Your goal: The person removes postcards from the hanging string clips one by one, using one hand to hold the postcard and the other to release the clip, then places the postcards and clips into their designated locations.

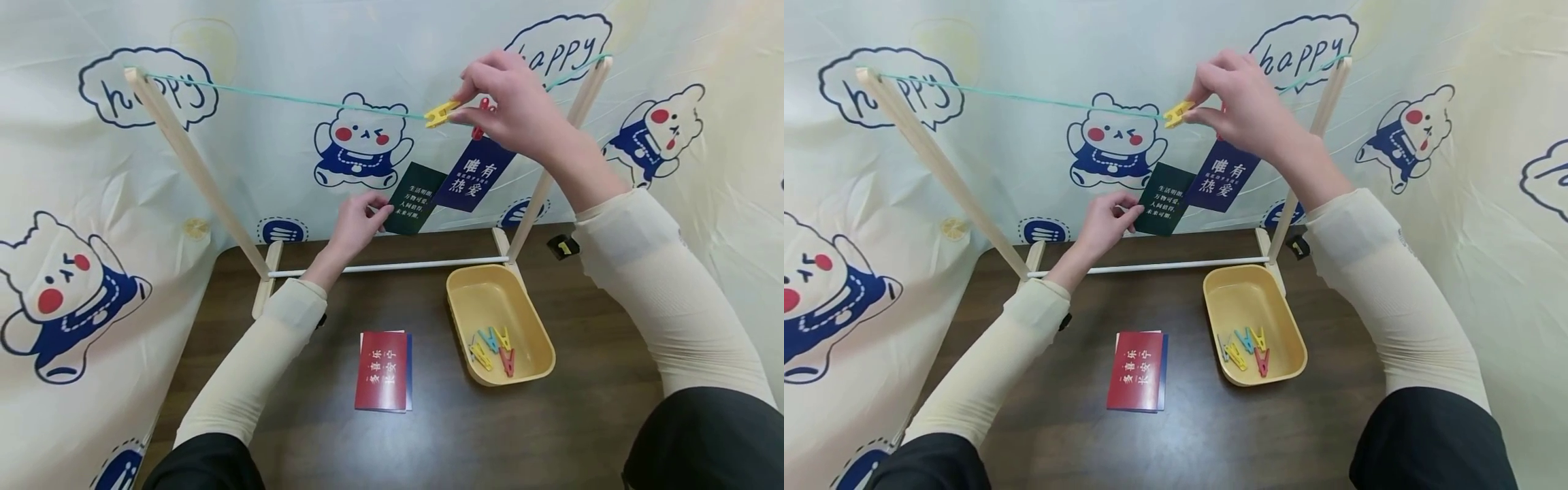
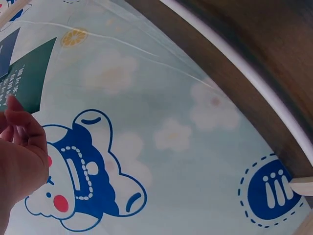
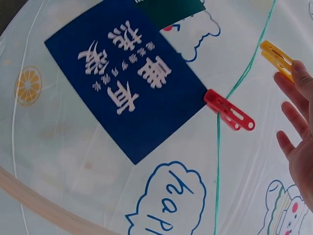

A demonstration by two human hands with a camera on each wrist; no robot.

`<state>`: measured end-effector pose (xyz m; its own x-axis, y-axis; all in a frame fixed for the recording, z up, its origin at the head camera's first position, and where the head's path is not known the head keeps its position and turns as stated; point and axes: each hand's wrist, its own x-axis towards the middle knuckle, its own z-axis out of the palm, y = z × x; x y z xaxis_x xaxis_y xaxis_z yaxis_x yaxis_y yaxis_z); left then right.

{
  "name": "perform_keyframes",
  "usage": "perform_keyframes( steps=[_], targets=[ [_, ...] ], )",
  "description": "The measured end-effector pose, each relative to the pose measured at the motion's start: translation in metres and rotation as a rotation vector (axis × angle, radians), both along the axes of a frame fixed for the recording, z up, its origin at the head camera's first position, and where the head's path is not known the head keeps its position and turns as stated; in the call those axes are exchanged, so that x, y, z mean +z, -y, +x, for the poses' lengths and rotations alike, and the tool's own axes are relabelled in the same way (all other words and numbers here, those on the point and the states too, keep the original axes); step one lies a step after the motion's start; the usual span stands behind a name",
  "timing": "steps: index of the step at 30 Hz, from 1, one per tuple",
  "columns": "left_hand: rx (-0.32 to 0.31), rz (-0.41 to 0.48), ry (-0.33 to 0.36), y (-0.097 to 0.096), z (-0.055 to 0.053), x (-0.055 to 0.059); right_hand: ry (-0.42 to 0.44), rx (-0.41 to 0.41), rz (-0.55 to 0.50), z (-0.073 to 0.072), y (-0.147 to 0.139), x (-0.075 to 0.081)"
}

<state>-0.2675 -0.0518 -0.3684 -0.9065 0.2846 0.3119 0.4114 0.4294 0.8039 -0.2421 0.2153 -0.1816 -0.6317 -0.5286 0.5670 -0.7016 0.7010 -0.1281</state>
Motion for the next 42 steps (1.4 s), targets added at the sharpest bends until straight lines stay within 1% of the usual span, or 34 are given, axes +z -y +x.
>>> perform_keyframes(
  steps=[3,7,12,16,19,21,23,27,29,31,34,37,42],
  targets=[
    [-0.001,0.009,0.01,0.003,0.004,-0.003,-0.023,0.025,-0.005,0.004,0.0,-0.005],
    [-0.007,0.032,0.018,0.009,0.009,-0.005,-0.028,0.041,0.001,0.009,-0.002,-0.015],
    [0.006,0.038,0.022,0.015,0.016,-0.01,-0.032,0.077,0.005,0.016,-0.01,-0.029],
    [0.013,0.033,0.032,0.019,0.024,-0.019,-0.032,0.132,-0.001,0.021,-0.02,-0.047],
    [0.025,0.029,0.047,0.024,0.031,-0.027,-0.009,0.155,0.007,0.026,-0.027,-0.062],
    [0.034,0.028,0.058,0.028,0.037,-0.031,0.012,0.157,0.017,0.029,-0.032,-0.073],
    [0.043,0.027,0.078,0.031,0.044,-0.034,0.031,0.158,0.018,0.032,-0.036,-0.083],
    [0.048,0.01,0.134,0.035,0.057,-0.042,0.036,0.199,0.005,0.035,-0.047,-0.109],
    [0.038,-0.005,0.166,0.037,0.063,-0.047,0.037,0.229,0.01,0.036,-0.052,-0.124],
    [0.025,-0.022,0.197,0.038,0.07,-0.054,0.061,0.24,0.028,0.038,-0.058,-0.141],
    [0.009,-0.049,0.251,0.04,0.081,-0.064,0.13,0.228,0.059,0.043,-0.065,-0.163],
    [0.011,-0.071,0.313,0.043,0.091,-0.074,0.202,0.199,0.09,0.046,-0.073,-0.183],
    [0.029,-0.106,0.421,0.046,0.104,-0.084,0.293,0.148,0.119,0.053,-0.081,-0.208]
  ],
)
